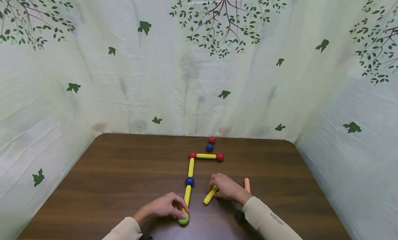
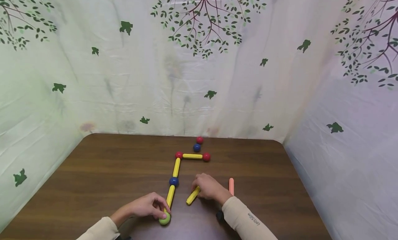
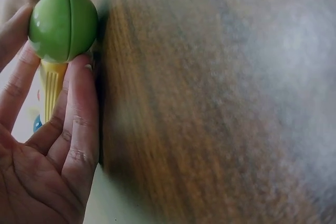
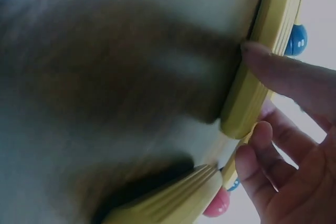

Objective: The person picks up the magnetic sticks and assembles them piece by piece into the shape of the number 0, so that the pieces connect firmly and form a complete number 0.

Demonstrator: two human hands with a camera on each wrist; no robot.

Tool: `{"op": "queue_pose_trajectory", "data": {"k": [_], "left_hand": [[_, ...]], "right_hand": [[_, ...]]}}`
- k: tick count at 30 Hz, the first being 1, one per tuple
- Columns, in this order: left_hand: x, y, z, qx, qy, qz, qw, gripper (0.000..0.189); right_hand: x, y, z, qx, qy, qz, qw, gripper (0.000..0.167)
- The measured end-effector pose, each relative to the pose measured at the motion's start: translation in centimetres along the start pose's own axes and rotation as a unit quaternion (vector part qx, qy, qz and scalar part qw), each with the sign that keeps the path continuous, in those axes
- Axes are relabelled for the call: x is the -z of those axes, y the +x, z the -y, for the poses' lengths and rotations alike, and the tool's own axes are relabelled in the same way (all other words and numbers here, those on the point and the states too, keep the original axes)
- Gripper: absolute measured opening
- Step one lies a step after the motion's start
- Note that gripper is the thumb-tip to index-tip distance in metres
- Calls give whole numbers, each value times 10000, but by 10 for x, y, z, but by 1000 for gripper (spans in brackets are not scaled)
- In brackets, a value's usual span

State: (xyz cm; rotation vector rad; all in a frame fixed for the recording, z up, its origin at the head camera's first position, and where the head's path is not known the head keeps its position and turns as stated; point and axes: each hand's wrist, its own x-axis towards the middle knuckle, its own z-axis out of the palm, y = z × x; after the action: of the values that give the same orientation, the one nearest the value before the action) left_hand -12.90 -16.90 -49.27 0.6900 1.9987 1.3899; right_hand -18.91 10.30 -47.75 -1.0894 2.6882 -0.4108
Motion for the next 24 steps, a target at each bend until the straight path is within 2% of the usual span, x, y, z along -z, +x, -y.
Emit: {"op": "queue_pose_trajectory", "data": {"k": [5,12,18,24], "left_hand": [[-1,0,0,10,-48,9,10000,15],[-1,-1,-1,143,-46,-39,9999,15],[0,0,-2,57,-67,-6,10000,16],[1,0,-3,121,-70,13,9999,14]], "right_hand": [[-4,-1,5,-92,426,356,9984,15],[-8,-10,11,101,961,687,9929,13],[-9,-20,14,325,1557,874,9834,12],[-11,-26,25,574,1946,1064,9734,11]]}}
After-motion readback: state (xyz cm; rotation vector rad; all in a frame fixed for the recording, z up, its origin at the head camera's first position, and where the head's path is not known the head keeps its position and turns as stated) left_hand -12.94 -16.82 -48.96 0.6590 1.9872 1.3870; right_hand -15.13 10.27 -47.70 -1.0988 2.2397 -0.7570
